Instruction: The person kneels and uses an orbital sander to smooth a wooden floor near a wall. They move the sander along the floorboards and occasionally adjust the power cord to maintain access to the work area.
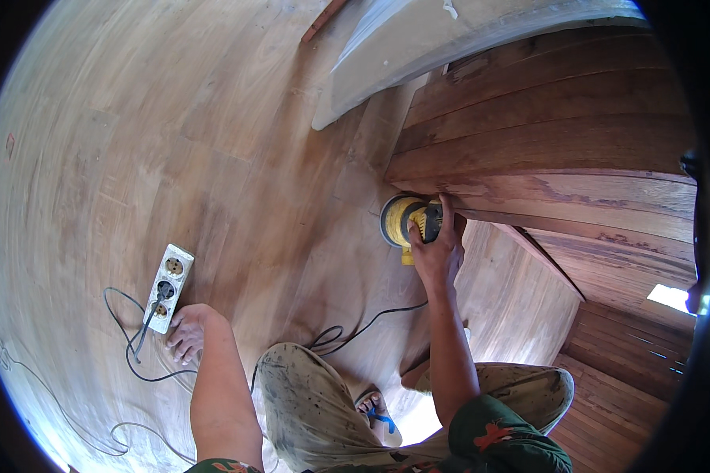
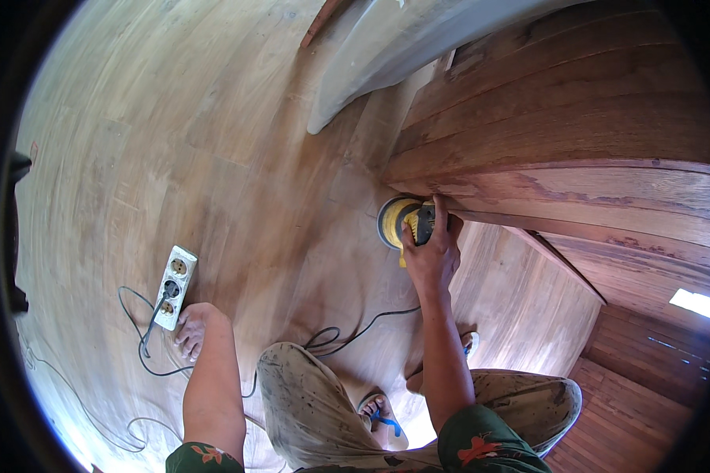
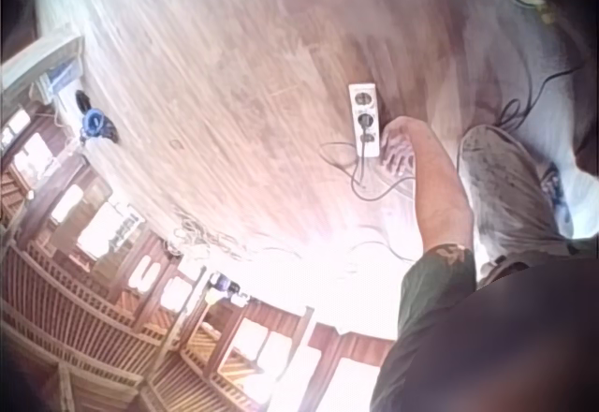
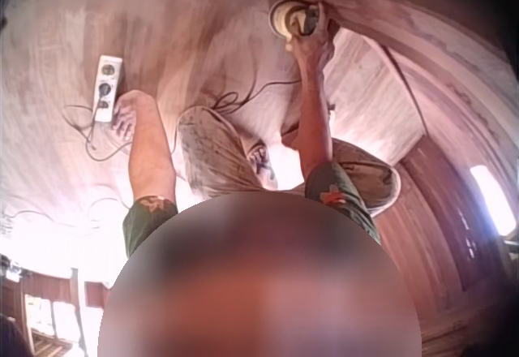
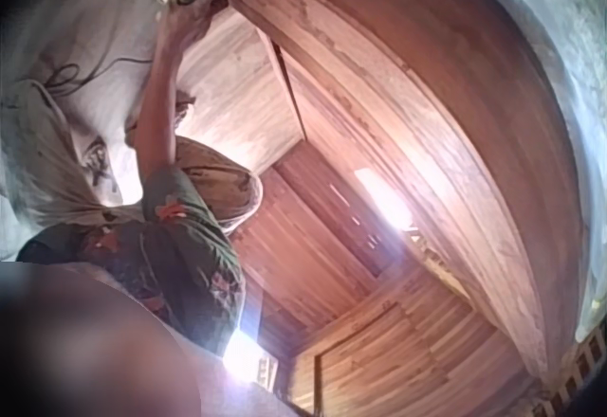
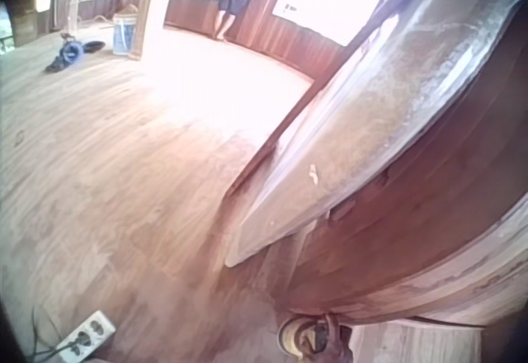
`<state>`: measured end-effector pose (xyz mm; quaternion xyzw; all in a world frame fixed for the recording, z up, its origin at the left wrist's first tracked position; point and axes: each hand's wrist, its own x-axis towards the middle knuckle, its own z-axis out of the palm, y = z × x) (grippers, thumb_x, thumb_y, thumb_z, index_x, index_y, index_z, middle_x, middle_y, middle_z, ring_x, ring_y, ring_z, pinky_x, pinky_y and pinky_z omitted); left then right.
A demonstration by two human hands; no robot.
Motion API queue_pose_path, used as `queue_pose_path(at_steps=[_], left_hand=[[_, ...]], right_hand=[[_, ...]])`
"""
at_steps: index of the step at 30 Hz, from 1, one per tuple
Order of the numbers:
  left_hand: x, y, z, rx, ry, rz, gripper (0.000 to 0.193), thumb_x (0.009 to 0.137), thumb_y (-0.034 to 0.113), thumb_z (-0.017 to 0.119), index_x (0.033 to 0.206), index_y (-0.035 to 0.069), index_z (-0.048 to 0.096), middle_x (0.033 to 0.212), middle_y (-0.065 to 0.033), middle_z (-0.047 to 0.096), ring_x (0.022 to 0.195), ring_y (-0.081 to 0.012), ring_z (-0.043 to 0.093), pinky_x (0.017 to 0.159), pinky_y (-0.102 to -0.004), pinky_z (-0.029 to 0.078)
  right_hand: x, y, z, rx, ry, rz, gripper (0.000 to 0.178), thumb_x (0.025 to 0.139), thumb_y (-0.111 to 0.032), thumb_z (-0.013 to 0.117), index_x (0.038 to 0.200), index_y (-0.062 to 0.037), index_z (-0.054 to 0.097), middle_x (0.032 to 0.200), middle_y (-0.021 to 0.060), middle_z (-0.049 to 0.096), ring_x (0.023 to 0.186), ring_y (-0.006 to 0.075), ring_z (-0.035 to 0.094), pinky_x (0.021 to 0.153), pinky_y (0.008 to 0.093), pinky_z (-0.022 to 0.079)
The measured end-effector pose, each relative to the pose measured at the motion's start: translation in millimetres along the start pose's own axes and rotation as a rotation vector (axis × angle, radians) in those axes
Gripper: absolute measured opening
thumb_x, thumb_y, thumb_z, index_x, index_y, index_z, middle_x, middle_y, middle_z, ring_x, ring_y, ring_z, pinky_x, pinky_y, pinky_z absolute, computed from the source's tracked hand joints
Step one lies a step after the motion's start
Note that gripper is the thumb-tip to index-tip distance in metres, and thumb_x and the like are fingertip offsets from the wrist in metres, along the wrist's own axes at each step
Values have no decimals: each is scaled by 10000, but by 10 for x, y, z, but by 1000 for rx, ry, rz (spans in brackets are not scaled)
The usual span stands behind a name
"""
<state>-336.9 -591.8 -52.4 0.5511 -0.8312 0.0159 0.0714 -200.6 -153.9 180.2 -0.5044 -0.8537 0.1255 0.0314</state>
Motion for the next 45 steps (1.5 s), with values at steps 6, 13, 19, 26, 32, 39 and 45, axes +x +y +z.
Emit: queue_pose_path(at_steps=[6,13,19,26,32,39,45], left_hand=[[-43,79,-139,-1,0,-6,825,1041,437,450,1702,-43,335,1771,-400,216,1662,-589,142,1291,-781,100],[-86,77,-165,2,0,-15,824,1043,438,446,1704,-41,331,1772,-398,214,1663,-587,140,1291,-781,101],[-24,40,-66,1,-2,-24,823,1046,438,442,1705,-40,329,1774,-396,211,1664,-585,138,1292,-780,102],[-127,160,-271,0,45,-114,821,1048,439,438,1707,-38,325,1775,-395,209,1666,-583,136,1292,-780,103],[-142,172,-303,-24,46,-114,820,1051,440,434,1709,-36,322,1777,-393,207,1667,-581,134,1292,-779,104],[-163,203,-419,9,0,-56,819,1053,441,430,1711,-35,319,1778,-391,204,1668,-579,132,1293,-778,105],[-182,204,-444,12,0,-69,818,1056,441,426,1713,-33,316,1780,-390,202,1669,-577,130,1293,-778,106]], right_hand=[[5,-1,17,-9,-7,0,885,919,-257,877,1676,-247,419,1530,233,596,1408,458,614,1147,561,544],[4,-23,24,-5,7,-23,879,919,-253,873,1673,-248,421,1526,234,599,1403,462,615,1136,564,547],[7,-51,23,11,6,-48,880,915,-238,873,1671,-243,424,1525,233,590,1405,467,611,1129,561,552],[-2,-59,84,-12,30,-80,873,883,-229,898,1645,-248,472,1527,242,531,1350,462,651,1035,580,618],[-16,-113,70,19,32,-100,862,881,-228,900,1636,-237,485,1511,227,544,1351,446,654,1029,579,624],[-6,-211,78,1,28,-110,857,867,-228,907,1620,-242,498,1481,209,560,1321,445,667,1013,577,631],[1,-282,70,17,6,-105,844,876,-226,898,1618,-247,496,1477,216,563,1290,457,679,1001,574,639]])
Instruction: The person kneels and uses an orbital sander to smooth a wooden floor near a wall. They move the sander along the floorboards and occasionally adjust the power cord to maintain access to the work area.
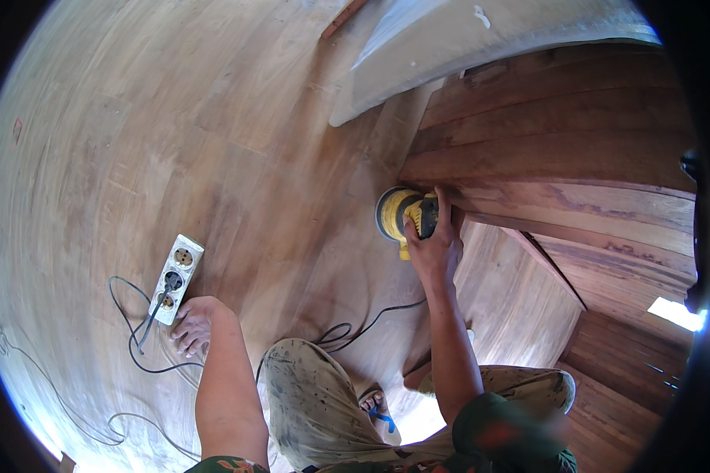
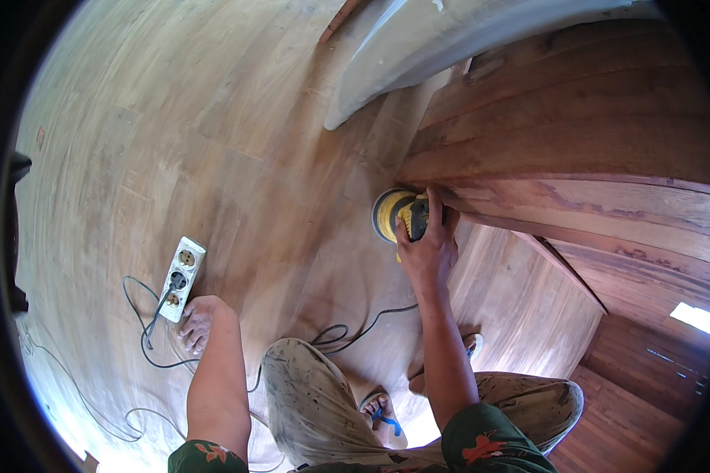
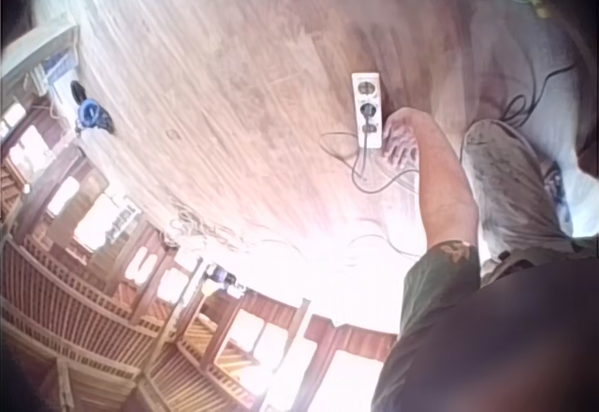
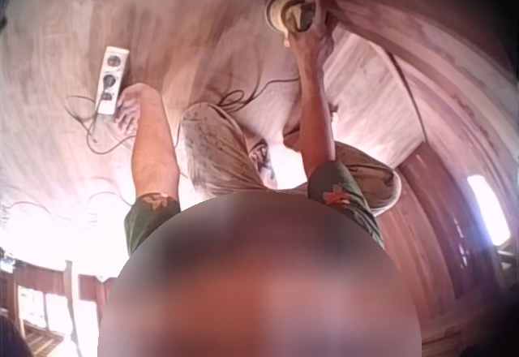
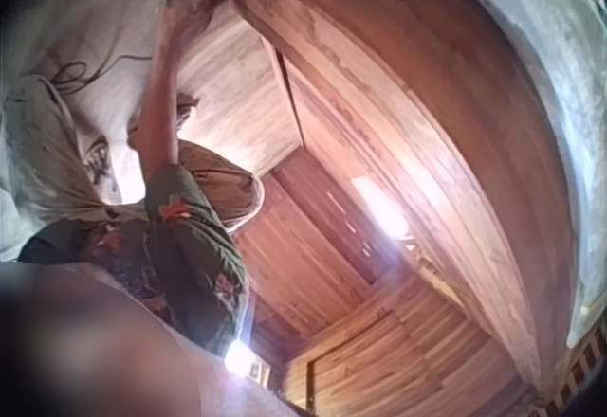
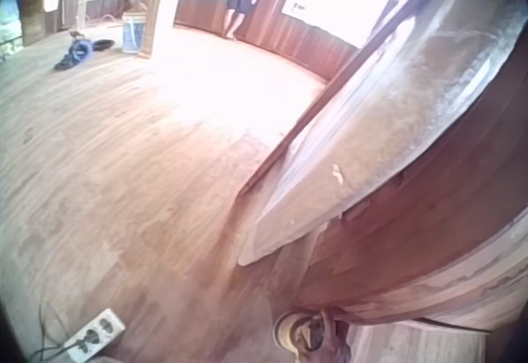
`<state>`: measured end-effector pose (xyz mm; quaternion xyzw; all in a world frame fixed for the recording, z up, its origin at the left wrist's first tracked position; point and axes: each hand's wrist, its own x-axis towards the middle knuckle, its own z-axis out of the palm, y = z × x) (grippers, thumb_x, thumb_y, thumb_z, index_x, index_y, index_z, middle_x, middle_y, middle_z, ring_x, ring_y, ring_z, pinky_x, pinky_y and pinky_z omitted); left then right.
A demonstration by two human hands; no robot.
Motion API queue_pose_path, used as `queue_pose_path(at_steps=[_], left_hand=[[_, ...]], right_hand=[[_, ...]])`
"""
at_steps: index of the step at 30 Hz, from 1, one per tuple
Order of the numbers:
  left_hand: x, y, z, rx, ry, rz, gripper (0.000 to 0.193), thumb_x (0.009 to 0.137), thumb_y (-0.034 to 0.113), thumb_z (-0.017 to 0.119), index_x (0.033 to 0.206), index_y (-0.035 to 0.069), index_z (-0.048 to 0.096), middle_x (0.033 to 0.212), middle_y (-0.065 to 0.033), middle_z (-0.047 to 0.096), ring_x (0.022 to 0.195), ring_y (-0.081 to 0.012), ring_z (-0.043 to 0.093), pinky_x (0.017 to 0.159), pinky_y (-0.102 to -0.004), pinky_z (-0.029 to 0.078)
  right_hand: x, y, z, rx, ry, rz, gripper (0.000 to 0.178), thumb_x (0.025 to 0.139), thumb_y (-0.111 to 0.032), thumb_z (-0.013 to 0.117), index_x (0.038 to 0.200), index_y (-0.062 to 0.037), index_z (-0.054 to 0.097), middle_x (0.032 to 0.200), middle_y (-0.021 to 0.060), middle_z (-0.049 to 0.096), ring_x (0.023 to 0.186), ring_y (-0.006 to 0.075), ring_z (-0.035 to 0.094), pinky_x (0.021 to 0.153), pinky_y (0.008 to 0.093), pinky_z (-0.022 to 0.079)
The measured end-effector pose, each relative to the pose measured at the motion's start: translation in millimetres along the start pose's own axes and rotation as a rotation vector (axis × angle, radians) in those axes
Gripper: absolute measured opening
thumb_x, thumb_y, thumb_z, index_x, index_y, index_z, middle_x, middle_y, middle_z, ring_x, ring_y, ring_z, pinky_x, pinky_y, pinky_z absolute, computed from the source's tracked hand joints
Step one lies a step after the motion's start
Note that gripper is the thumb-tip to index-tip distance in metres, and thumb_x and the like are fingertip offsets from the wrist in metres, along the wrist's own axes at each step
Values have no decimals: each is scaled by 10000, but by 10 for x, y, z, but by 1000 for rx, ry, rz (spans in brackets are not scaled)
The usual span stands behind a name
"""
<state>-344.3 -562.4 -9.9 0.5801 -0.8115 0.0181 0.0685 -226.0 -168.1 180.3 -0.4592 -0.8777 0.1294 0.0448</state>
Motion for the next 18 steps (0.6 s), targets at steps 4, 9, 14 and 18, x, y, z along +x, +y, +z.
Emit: queue_pose_path(at_steps=[4,9,14,18], left_hand=[[12,-9,3,1,1,-8,817,1057,442,424,1714,-32,314,1781,-389,200,1670,-576,129,1293,-778,107],[-5,4,-26,5,4,-10,816,1059,442,421,1715,-31,312,1782,-387,198,1671,-575,127,1293,-777,107],[-16,20,-79,-23,-6,-97,815,1061,443,418,1717,-29,309,1783,-386,196,1672,-573,126,1294,-777,108],[-26,27,-90,13,18,-23,815,1063,444,415,1718,-28,307,1784,-385,195,1673,-572,125,1294,-776,109]], right_hand=[[-4,-33,-22,-13,10,-16,848,885,-230,894,1627,-250,483,1483,213,563,1291,448,685,1001,575,642],[13,-53,-29,-22,-14,-16,845,890,-241,897,1628,-243,485,1482,217,564,1267,439,701,996,577,645],[4,-77,-38,-8,4,-48,853,891,-241,905,1632,-243,483,1443,215,579,1268,439,700,1010,562,642],[14,-99,-37,11,-2,-41,855,895,-235,905,1636,-246,479,1420,211,586,1275,438,697,1016,552,640]])
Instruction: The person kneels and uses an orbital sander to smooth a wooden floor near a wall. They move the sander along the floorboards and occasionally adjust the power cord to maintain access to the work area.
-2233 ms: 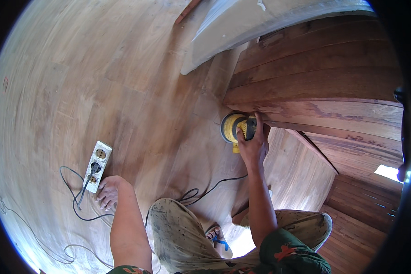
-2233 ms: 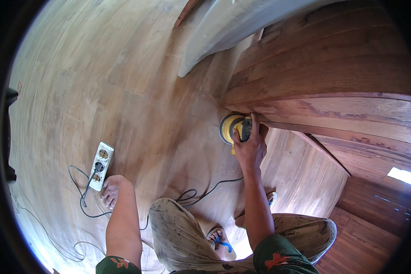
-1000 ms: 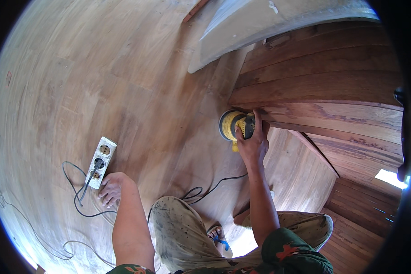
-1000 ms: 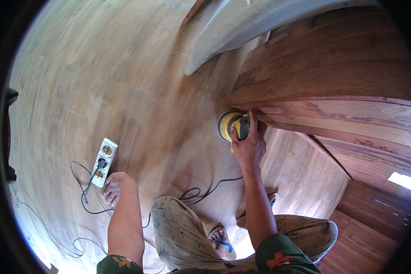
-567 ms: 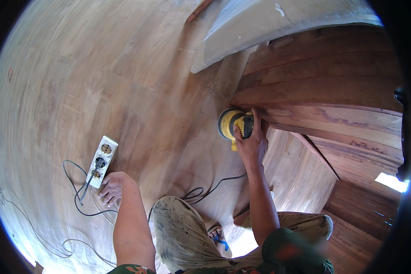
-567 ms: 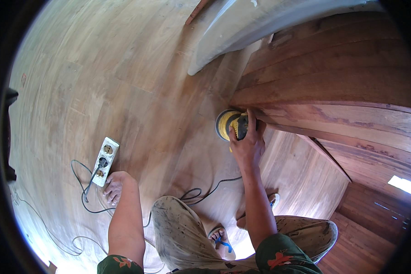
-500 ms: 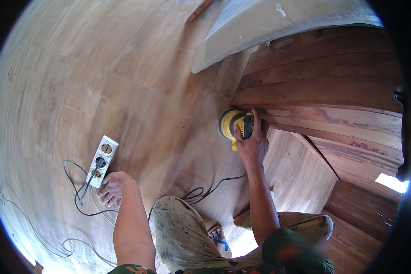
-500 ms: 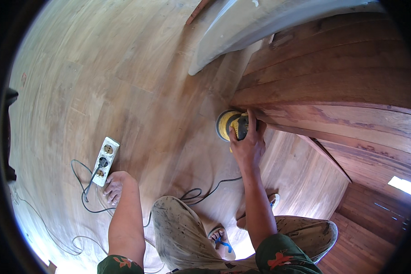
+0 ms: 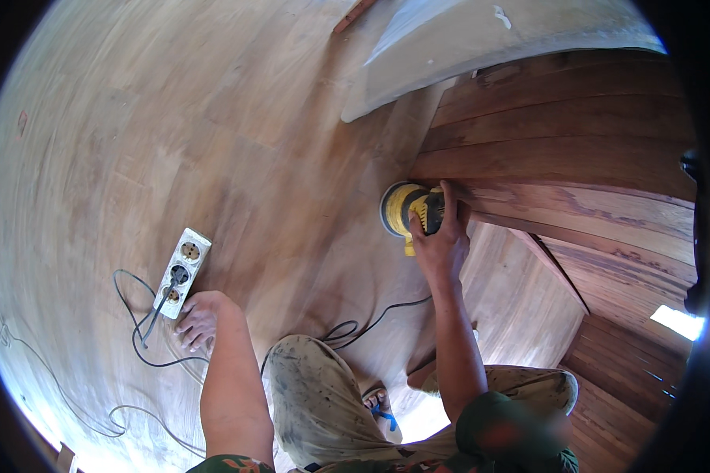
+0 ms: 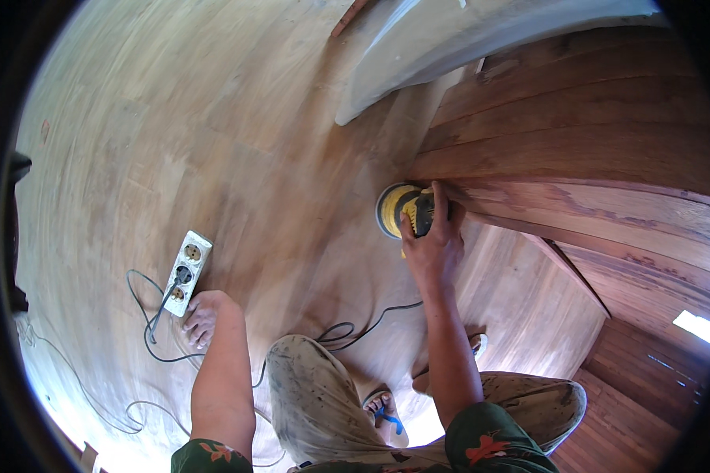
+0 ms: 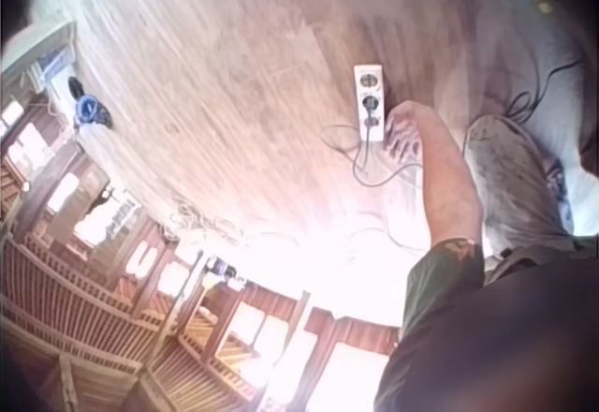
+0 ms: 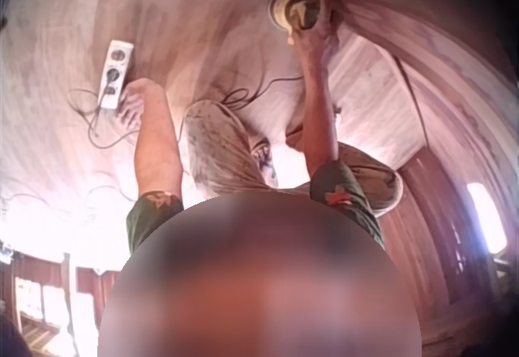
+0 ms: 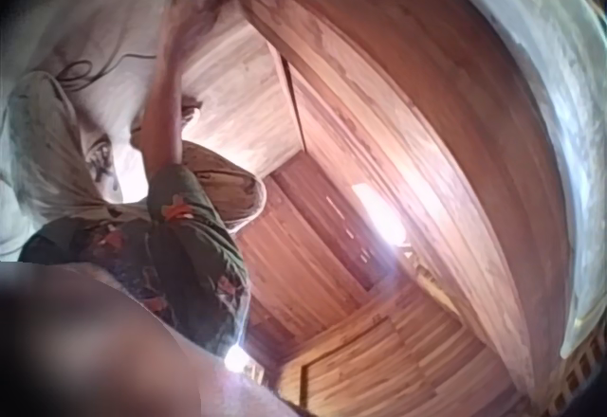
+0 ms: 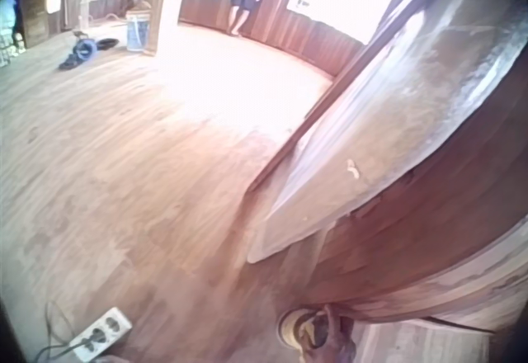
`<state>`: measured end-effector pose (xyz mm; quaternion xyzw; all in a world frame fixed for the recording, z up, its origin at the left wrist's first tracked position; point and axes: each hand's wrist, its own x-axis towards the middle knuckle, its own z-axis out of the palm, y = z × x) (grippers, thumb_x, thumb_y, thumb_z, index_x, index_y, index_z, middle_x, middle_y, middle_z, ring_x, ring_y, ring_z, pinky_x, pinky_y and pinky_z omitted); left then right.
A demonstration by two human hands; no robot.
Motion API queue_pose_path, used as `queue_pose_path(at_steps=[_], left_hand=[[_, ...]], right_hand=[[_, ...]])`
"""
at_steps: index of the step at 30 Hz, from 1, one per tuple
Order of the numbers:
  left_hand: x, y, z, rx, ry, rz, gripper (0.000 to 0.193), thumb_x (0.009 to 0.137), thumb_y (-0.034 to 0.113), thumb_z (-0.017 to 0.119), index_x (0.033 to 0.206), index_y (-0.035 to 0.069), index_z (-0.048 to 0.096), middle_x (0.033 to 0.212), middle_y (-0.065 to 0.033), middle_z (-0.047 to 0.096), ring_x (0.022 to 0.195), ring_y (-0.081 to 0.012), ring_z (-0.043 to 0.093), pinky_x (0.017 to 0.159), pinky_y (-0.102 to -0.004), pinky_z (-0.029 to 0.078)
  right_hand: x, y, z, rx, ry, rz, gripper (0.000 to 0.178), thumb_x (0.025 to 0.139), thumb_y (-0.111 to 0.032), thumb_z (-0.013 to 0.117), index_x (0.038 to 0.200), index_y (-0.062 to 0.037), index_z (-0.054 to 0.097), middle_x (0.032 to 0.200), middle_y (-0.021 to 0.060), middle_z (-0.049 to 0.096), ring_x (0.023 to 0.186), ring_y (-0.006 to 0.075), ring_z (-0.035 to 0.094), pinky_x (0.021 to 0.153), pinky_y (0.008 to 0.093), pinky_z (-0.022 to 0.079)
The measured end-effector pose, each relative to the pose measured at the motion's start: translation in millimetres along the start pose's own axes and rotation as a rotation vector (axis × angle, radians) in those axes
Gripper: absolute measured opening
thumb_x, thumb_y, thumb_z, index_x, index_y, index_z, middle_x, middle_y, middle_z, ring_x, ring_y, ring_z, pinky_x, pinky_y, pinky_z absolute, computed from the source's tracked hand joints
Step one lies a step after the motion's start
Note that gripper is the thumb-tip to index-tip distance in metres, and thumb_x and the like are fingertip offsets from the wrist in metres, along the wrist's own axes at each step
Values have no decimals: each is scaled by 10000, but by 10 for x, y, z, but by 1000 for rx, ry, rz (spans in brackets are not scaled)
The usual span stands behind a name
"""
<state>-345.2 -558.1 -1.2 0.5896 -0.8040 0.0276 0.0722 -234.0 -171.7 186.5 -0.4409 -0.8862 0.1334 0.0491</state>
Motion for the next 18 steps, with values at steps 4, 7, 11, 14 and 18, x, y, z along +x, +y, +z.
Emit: queue_pose_path(at_steps=[4,7,11,14,18], left_hand=[[-32,-1,9,4,3,-7,814,1064,444,413,1719,-27,305,1785,-384,193,1674,-571,123,1294,-776,109],[-53,-5,23,4,2,-7,813,1065,444,411,1720,-26,304,1786,-383,192,1674,-570,122,1294,-776,110],[-47,-13,47,-67,26,-47,813,1067,445,408,1721,-25,302,1787,-382,191,1675,-569,121,1295,-775,110],[9,-26,51,-53,-8,-73,812,1068,445,406,1722,-25,300,1787,-381,189,1675,-568,120,1295,-775,111],[14,-22,40,8,2,-10,811,1069,446,404,1723,-24,299,1788,-380,188,1676,-567,119,1295,-775,111]], right_hand=[[-8,-10,7,-3,-21,15,858,888,-221,908,1632,-236,481,1422,212,586,1272,434,699,1020,545,640],[-11,-11,14,-7,-15,-5,865,879,-213,912,1629,-230,483,1425,215,593,1266,432,701,1024,539,638],[-1,-37,47,-24,-6,-66,865,878,-223,908,1632,-225,484,1421,217,606,1265,429,701,1023,531,633],[-10,-75,68,-36,-35,-75,851,889,-236,893,1636,-216,486,1430,220,609,1284,428,693,1029,523,627],[-29,-170,138,-32,-45,-124,829,912,-319,867,1644,-259,483,1535,277,522,1306,470,668,1000,568,636]])
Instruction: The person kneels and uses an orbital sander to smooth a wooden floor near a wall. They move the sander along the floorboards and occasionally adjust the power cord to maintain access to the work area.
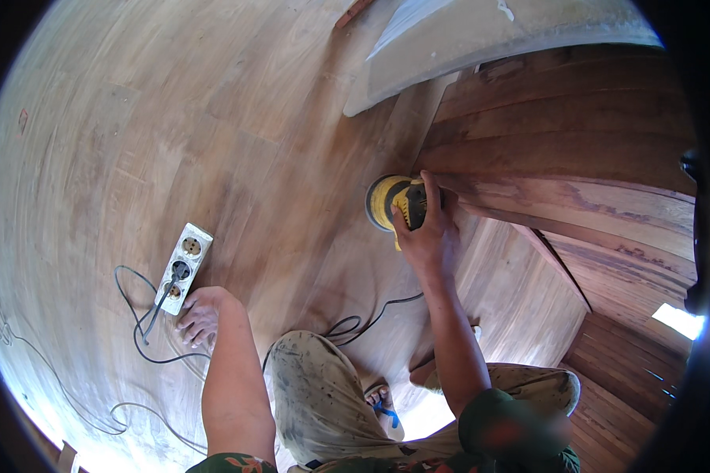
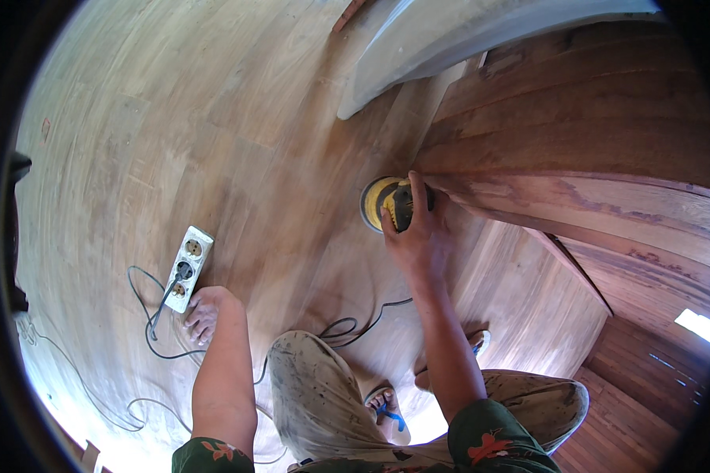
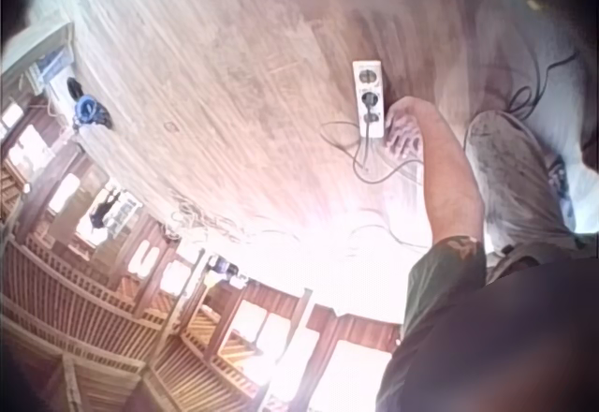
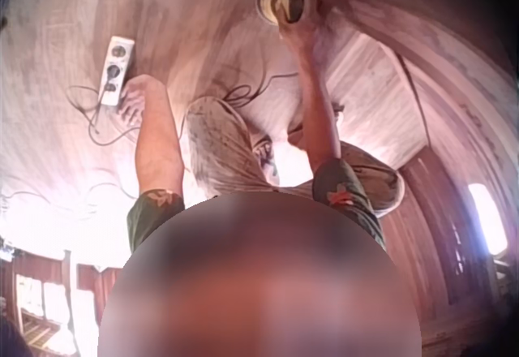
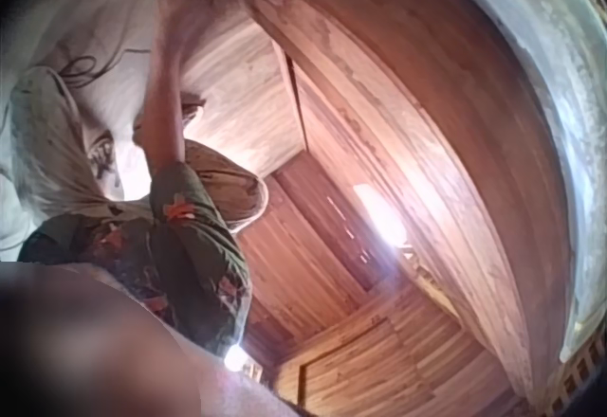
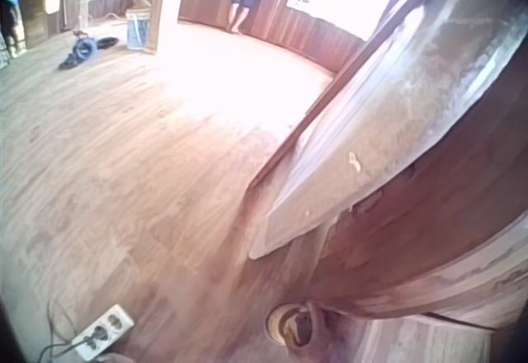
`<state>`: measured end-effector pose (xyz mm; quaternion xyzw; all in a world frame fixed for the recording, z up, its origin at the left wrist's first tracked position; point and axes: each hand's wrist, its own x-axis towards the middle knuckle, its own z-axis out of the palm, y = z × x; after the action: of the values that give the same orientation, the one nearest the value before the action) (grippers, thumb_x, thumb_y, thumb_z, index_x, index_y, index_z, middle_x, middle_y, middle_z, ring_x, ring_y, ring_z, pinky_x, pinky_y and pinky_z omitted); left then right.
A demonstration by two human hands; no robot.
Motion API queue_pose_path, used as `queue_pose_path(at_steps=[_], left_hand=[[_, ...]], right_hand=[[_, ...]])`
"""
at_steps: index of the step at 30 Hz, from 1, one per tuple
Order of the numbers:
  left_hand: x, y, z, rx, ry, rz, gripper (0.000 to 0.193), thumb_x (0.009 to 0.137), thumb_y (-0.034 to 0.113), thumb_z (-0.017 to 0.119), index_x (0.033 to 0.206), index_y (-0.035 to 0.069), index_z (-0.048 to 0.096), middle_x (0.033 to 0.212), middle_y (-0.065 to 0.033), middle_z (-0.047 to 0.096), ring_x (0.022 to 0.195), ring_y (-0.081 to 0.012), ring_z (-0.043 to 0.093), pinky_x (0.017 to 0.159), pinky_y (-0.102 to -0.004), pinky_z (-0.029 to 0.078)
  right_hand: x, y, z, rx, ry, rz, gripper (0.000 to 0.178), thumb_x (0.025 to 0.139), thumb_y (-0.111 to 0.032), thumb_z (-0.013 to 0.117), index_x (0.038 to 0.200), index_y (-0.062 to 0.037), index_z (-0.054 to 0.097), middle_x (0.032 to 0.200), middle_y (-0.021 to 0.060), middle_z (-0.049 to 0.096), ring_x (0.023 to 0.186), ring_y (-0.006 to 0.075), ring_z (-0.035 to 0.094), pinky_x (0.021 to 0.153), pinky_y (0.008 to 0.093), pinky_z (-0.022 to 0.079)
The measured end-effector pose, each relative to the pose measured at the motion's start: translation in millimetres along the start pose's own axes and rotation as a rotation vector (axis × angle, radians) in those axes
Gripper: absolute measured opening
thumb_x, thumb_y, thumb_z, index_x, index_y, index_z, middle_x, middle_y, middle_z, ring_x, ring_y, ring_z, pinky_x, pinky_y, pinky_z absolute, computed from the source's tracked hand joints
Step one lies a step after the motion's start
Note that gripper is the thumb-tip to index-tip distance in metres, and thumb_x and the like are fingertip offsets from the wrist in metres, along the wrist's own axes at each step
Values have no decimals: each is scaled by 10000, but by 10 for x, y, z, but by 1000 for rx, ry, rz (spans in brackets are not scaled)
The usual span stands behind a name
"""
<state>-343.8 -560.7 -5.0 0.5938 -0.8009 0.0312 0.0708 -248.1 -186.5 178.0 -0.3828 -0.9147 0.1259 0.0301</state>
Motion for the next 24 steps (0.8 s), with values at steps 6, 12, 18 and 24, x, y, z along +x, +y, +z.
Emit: queue_pose_path(at_steps=[6,12,18,24], left_hand=[[-25,13,-52,2,3,-1,810,1072,446,400,1724,-22,296,1790,-379,186,1677,-565,117,1295,-774,112],[-33,10,-46,1,-1,-3,809,1074,447,397,1726,-21,293,1791,-377,183,1679,-564,115,1296,-774,113],[-29,8,-55,1,-5,-10,808,1076,448,393,1728,-19,290,1793,-375,181,1680,-562,113,1296,-773,114],[-33,28,-95,2,-8,-5,807,1079,449,389,1729,-17,287,1794,-374,179,1681,-560,112,1296,-772,115]], right_hand=[[-50,-153,51,51,13,-91,833,913,-329,866,1648,-284,477,1477,245,527,1287,460,678,946,551,661],[-178,-285,62,73,-29,-101,827,901,-312,869,1635,-302,490,1408,190,531,1220,421,704,881,532,674],[-352,-447,52,65,-75,-123,802,893,-276,872,1614,-298,521,1400,190,537,1190,417,708,875,521,663],[-577,-575,13,124,-134,-155,751,891,-241,872,1573,-287,561,1391,189,549,1168,423,713,874,519,663]])
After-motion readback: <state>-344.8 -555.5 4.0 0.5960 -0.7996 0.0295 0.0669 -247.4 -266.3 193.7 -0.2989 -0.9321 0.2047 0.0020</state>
